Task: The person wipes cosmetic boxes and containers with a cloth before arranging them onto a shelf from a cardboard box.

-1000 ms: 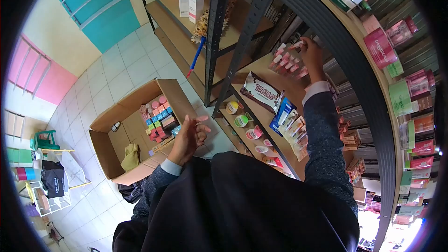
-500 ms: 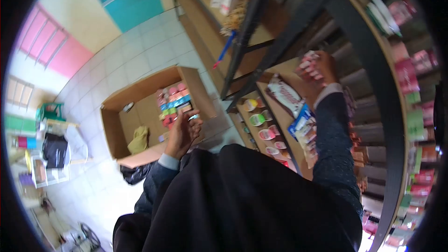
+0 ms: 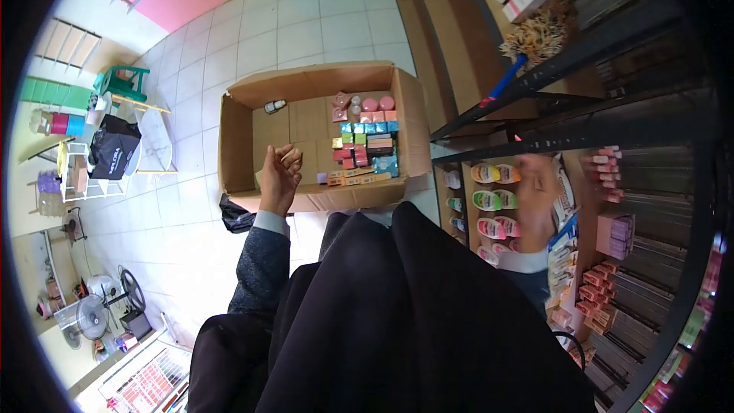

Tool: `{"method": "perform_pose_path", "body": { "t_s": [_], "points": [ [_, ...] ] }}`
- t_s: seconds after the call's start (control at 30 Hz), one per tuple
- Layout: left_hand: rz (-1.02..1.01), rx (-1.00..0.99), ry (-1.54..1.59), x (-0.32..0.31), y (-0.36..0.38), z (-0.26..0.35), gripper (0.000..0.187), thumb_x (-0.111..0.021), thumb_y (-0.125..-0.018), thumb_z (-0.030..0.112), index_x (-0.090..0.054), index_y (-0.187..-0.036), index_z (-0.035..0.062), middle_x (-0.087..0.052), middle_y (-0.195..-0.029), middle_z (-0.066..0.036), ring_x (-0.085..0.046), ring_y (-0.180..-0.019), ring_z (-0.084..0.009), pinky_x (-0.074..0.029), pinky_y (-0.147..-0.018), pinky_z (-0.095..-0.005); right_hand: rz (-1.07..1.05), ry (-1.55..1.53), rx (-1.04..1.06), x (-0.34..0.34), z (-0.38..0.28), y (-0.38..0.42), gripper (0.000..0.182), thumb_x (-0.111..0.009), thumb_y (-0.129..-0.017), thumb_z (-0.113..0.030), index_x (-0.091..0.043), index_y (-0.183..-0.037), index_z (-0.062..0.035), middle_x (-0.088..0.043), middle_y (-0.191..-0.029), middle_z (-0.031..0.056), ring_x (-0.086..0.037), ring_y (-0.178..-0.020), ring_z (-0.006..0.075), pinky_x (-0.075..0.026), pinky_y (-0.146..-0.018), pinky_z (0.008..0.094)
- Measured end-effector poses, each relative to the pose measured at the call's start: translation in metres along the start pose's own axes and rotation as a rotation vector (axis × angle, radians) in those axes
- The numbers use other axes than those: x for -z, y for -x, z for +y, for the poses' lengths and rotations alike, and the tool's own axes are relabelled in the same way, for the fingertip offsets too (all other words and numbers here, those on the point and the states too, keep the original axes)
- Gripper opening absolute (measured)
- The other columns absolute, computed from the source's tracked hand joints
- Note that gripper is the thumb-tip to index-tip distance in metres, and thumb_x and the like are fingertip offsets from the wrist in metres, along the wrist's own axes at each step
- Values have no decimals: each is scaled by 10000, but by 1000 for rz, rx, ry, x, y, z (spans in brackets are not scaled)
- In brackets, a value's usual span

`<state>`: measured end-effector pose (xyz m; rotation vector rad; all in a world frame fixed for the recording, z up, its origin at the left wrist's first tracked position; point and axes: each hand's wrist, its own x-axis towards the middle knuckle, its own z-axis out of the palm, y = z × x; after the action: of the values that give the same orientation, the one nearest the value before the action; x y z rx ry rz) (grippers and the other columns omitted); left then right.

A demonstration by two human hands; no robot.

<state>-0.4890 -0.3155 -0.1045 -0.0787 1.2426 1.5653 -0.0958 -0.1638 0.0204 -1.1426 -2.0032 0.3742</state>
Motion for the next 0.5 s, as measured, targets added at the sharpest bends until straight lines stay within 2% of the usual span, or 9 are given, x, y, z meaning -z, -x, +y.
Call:
{"method": "perform_pose_path", "body": {
  "t_s": [0.03,0.07,0.13,0.2,0.23,0.3,0.33,0.4,0.5],
  "points": [
    [8,31,-13,6,-7,0,432,-379,-900,478,-508,-1043,91,-587,-798,-1,-512,-652,-86,-389,-546,-203,-115,-43,11,-31,-7,1,107,-511,-856,-82,-598,-867,-21,-598,-797,98,-587,-743,190,-459,-658,284],
    [9,49,-16,10,-14,0,411,-386,-902,463,-508,-1042,96,-586,-800,-3,-509,-642,-87,-388,-546,-204,-153,-34,-10,-63,-19,0,87,-561,-801,-91,-602,-853,-34,-606,-770,114,-587,-713,250,-460,-628,315],
    [46,61,-54,22,-33,-4,399,-391,-902,451,-508,-1039,95,-585,-800,-5,-508,-639,-87,-387,-546,-204,-328,-228,-267,-119,-34,3,120,-551,-793,-83,-599,-890,-31,-616,-767,119,-605,-718,246,-468,-616,334],
    [69,67,-129,33,-57,-5,321,-462,-894,353,-505,-1047,74,-580,-813,-9,-507,-655,-81,-392,-559,-204,-450,-280,-189,-170,-34,8,129,-508,-842,-77,-601,-911,-19,-625,-763,128,-623,-654,246,-476,-587,313],
    [76,78,-133,37,-71,-5,321,-462,-894,353,-505,-1047,74,-580,-813,-9,-507,-655,-81,-392,-559,-204,-457,-280,-201,-194,-32,14,129,-508,-842,-77,-601,-911,-19,-625,-763,128,-623,-654,246,-476,-587,313],
    [84,65,-368,45,-97,-8,293,-544,-861,263,-508,-1069,60,-571,-864,-13,-523,-741,-107,-413,-627,-229,-495,-290,-49,-235,-33,26,132,-526,-830,-105,-598,-911,-28,-624,-765,145,-624,-712,286,-482,-614,343],
    [68,76,-384,49,-111,-10,283,-553,-850,203,-504,-1077,42,-579,-903,-29,-532,-762,-123,-415,-651,-218,-499,-290,-59,-249,-36,31,132,-526,-830,-105,-598,-911,-28,-624,-765,145,-624,-712,286,-482,-614,343],
    [66,59,-514,51,-138,-14,292,-557,-846,205,-503,-1077,35,-583,-914,-38,-534,-769,-129,-416,-661,-220,-692,-164,-268,-270,-43,41,143,-553,-815,-146,-599,-905,-45,-627,-813,140,-615,-756,302,-484,-643,362],
    [42,40,-716,64,-200,-30,331,-584,-820,190,-498,-1085,10,-589,-931,-52,-548,-821,-160,-438,-710,-255,-772,-126,-334,-301,-42,56,152,-570,-807,-182,-603,-904,-69,-628,-841,123,-611,-768,301,-481,-660,373]
  ]
}}
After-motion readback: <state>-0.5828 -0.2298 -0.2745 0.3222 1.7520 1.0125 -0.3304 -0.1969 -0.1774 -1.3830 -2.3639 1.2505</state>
